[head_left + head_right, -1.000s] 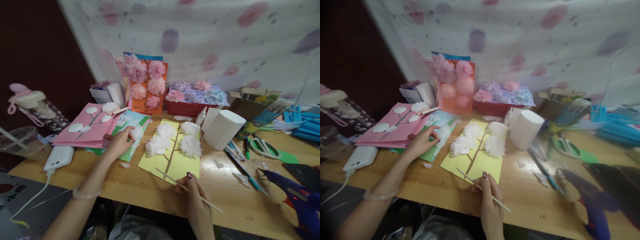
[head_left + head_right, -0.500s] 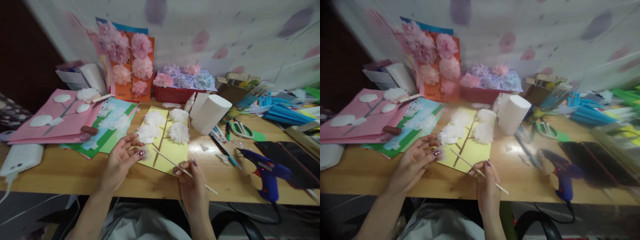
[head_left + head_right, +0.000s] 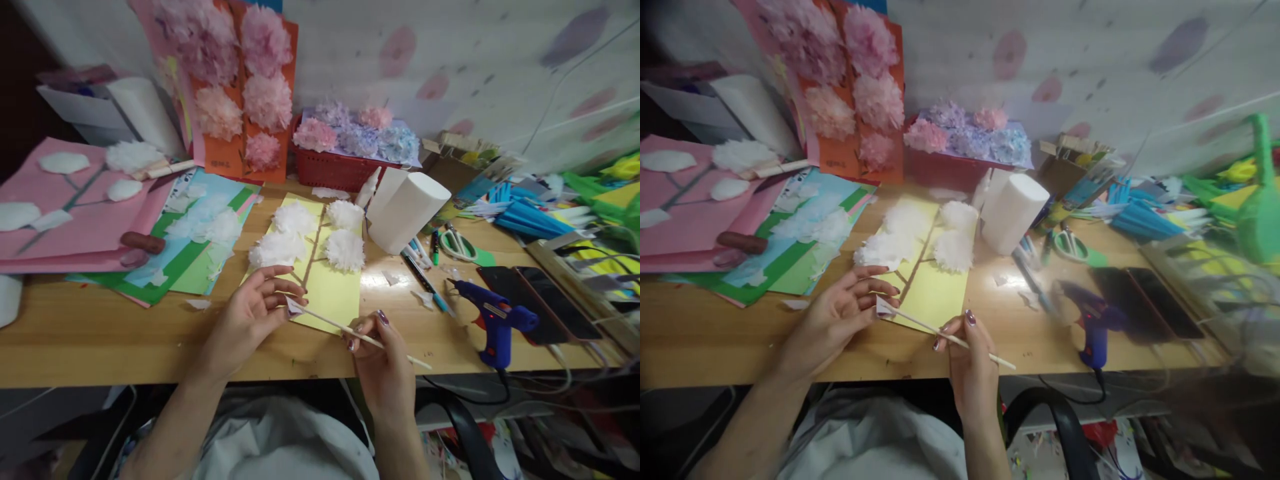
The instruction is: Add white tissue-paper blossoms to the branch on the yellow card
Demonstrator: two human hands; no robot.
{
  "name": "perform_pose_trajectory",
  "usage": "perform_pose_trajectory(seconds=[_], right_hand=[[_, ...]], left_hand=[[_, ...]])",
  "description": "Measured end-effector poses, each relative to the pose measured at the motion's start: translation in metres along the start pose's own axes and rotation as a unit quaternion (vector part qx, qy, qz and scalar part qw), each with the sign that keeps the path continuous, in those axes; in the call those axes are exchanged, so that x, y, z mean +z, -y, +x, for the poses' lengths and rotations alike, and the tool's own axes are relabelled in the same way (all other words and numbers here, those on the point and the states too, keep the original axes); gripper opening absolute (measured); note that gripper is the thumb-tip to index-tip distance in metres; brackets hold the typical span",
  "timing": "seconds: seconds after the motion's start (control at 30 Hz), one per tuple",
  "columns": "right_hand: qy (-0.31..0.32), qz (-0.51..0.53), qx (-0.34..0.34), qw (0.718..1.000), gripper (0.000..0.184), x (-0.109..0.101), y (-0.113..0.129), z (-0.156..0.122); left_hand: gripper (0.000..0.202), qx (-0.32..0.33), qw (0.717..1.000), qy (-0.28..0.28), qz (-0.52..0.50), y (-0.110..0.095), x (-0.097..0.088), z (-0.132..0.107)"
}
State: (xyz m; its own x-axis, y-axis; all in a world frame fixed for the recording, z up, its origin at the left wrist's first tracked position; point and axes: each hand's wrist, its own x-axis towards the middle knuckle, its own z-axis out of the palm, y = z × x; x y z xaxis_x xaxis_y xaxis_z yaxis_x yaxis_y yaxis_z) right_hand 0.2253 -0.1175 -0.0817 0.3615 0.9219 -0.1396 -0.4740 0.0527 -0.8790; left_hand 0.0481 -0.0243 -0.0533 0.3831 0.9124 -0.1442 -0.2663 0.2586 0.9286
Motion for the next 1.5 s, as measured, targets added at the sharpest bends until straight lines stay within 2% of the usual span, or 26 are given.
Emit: perform_pose_trajectory(seconds=[0.23, 0.5, 0.6, 0.73, 0.87, 1.03, 1.23, 1.37, 1.5], right_hand=[[-0.027, -0.022, -0.016, 0.999, 0.037, -0.002, 0.007, 0.001], [0.007, -0.034, 0.014, 0.999, 0.039, -0.006, 0.013, -0.005], [-0.017, -0.028, -0.016, 0.999, 0.038, -0.003, 0.016, -0.005], [-0.064, -0.016, -0.077, 0.995, 0.035, 0.006, 0.016, -0.002], [-0.032, -0.029, -0.045, 0.998, 0.039, 0.008, 0.013, -0.001], [0.007, -0.026, -0.015, 1.000, 0.038, -0.001, 0.009, -0.005], [0.003, -0.033, -0.024, 0.999, 0.038, -0.005, 0.010, -0.005], [-0.005, -0.049, -0.041, 0.998, 0.038, -0.007, 0.009, -0.004], [-0.011, -0.061, -0.044, 0.997, 0.039, -0.008, 0.008, -0.005]], left_hand=[[0.048, 0.006, 0.999, -0.051, -0.005, -0.002, -0.003, -0.005], [0.049, 0.020, 0.993, -0.104, -0.046, 0.002, 0.001, -0.005], [0.051, 0.015, 0.994, -0.094, -0.047, -0.001, 0.003, -0.006], [0.052, -0.011, 0.997, -0.055, -0.061, -0.003, 0.003, -0.010], [0.051, -0.026, 0.998, -0.028, -0.057, 0.002, 0.003, -0.011], [0.048, -0.024, 0.998, -0.007, -0.062, 0.004, 0.004, -0.010], [0.040, -0.001, 0.999, -0.023, -0.045, 0.003, 0.003, -0.011], [0.037, -0.016, 0.995, -0.032, -0.089, 0.003, 0.006, -0.012], [0.038, 0.026, 0.997, -0.044, -0.065, 0.009, 0.008, -0.013]])
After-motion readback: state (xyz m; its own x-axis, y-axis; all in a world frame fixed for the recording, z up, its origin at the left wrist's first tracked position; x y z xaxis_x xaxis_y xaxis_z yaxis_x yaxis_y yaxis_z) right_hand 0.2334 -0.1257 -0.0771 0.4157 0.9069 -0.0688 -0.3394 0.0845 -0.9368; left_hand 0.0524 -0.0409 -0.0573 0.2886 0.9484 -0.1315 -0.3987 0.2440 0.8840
